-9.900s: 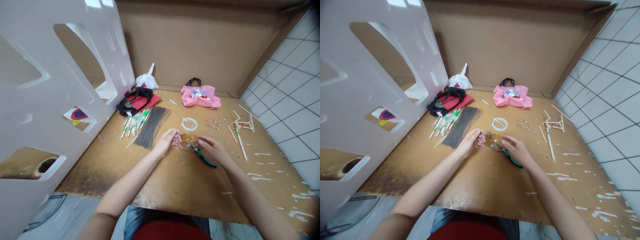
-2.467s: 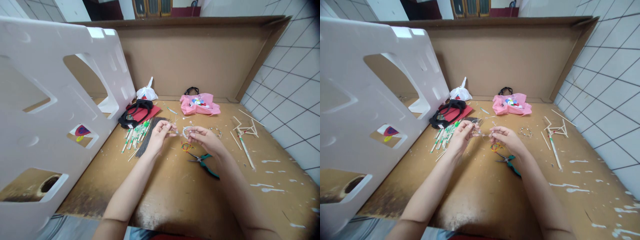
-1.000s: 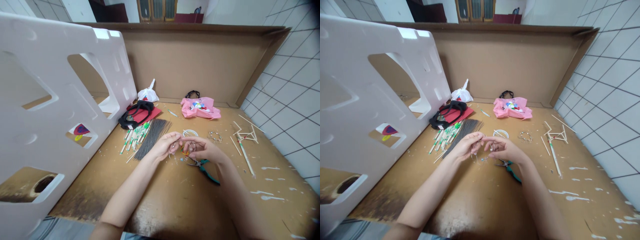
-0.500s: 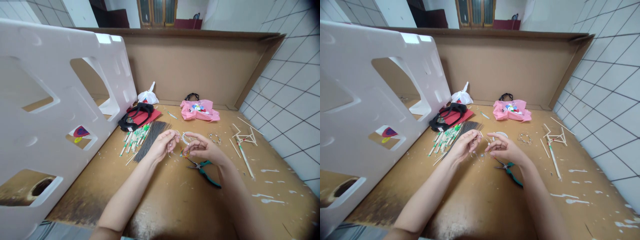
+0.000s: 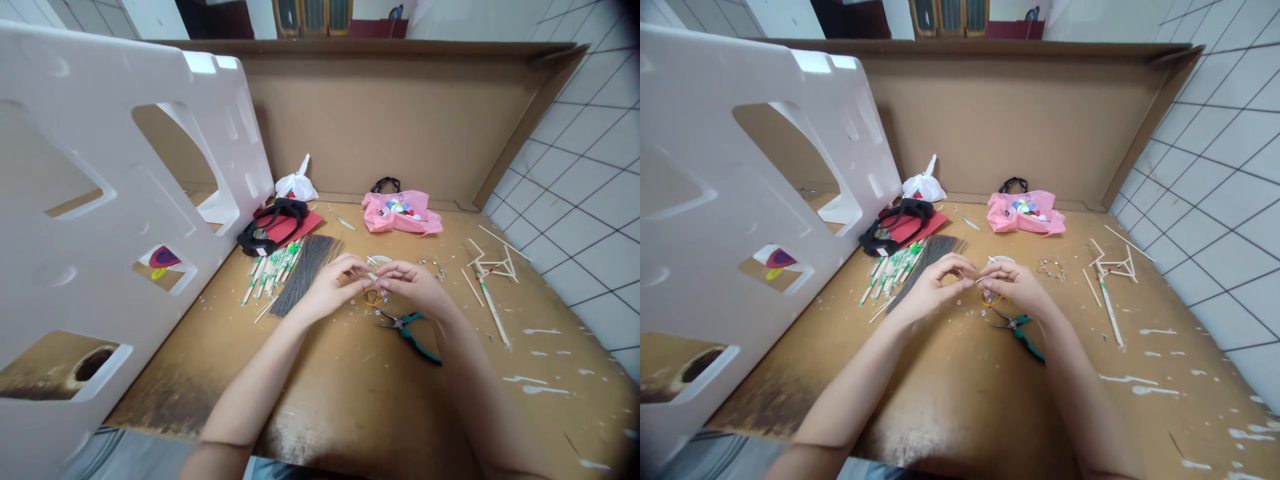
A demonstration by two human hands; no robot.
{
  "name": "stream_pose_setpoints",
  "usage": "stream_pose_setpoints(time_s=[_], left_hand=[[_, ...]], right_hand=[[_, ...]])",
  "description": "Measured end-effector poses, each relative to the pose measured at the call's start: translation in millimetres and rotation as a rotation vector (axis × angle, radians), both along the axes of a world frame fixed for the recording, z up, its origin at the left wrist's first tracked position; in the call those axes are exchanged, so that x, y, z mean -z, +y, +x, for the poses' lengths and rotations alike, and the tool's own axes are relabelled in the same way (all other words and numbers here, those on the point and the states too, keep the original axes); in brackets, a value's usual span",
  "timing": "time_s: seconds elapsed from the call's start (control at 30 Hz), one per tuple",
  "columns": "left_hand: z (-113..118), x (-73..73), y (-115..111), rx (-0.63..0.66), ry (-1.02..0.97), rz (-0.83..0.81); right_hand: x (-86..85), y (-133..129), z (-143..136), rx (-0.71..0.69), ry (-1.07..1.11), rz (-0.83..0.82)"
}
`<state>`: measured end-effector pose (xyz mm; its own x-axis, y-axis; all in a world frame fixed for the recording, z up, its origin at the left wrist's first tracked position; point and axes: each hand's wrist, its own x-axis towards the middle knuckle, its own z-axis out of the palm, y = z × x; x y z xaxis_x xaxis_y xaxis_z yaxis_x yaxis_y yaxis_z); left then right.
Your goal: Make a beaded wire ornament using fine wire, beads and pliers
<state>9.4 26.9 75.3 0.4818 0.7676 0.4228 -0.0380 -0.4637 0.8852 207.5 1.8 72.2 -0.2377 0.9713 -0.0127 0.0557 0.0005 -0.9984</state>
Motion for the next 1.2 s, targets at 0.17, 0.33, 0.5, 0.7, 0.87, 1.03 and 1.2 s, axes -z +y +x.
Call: stream_pose_setpoints(time_s=[0.17,0.33,0.5,0.7,0.87,1.03,1.2], left_hand=[[0,0.1,-4,-0.057,0.127,0.178],[0,1.0,-3,-0.145,0.138,0.161],[4,2.9,-2,-0.063,-0.053,-0.128],[5,5.6,1,0.115,-0.222,-0.421],[6,1.2,-3,0.132,-0.25,-0.469],[6,-1.9,-7,0.123,-0.241,-0.431],[2,-3.1,-5,0.19,-0.268,-0.49]], right_hand=[[-1.8,-1,-5,-0.014,0.046,-0.048],[-3.2,-1,-6,-0.075,0.051,-0.09],[-4.2,-3,-12,0.03,0.046,-0.032],[-6.0,-5,-15,0.083,0.007,0.04],[-6.2,-6,-14,0.132,-0.062,0.094],[-11.7,-10,-13,0.109,-0.136,0.154],[-15.2,-14,-13,0.227,-0.159,0.314]])
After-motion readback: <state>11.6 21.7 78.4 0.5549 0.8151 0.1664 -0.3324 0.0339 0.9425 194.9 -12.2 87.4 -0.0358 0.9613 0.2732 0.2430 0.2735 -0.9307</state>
